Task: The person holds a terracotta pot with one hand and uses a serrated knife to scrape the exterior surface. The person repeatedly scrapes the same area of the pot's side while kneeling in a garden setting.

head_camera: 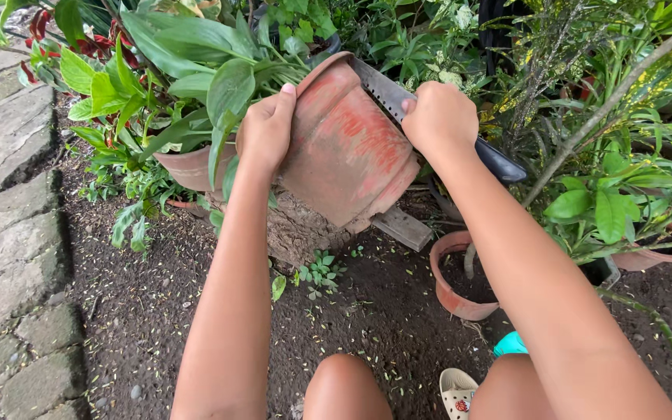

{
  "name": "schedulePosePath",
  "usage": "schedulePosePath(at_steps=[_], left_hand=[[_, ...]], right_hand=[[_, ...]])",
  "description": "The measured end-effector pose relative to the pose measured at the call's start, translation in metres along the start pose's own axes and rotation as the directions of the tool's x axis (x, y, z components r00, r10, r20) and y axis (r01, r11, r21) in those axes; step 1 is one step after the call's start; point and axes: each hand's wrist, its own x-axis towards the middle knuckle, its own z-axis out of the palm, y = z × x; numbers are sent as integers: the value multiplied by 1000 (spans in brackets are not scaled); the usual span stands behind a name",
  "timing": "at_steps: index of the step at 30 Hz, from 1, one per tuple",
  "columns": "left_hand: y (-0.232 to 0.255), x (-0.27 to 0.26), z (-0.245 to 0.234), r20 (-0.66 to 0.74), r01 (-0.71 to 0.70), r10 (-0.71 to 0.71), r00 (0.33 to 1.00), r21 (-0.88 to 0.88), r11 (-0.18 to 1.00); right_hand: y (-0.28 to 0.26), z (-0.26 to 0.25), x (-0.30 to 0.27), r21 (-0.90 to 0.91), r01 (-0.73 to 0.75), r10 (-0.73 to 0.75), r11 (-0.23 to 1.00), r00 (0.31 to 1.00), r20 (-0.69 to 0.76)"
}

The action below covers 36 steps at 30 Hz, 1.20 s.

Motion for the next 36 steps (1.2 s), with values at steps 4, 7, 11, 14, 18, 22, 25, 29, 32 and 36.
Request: schedulePosePath(at_steps=[4,7,11,14,18,22,25,29,32,36], left_hand=[[6,1,4,-2,-36,36,999,55,998],[13,-1,8,7,-47,46,999,80,996],[18,-1,14,32,-92,89,996,123,988],[19,1,20,-9,-153,155,988,118,981],[19,6,23,18,-122,120,993,143,982],[16,10,22,10,-93,93,996,151,984],[16,12,23,7,-86,86,996,162,983],[19,11,20,24,-72,69,997,162,984],[27,7,22,59,-30,20,998,180,983],[33,-1,22,47,-108,101,994,174,979]], right_hand=[[-2,-13,-14,-2,17,-17,1000,999,-46],[-1,-21,-26,-7,32,-33,999,995,-90],[-2,-33,-43,3,15,-15,1000,991,-130],[-6,-40,-57,39,23,-17,999,988,-156],[-16,-44,-74,8,115,-111,993,974,-197],[-27,-38,-95,-2,208,-206,978,967,-151],[-30,-29,-114,-28,344,-342,938,915,-216],[-16,-28,-104,58,354,-336,934,920,-200],[-1,-31,-87,53,222,-208,974,958,-199],[10,-34,-78,20,121,-116,992,980,-165]])
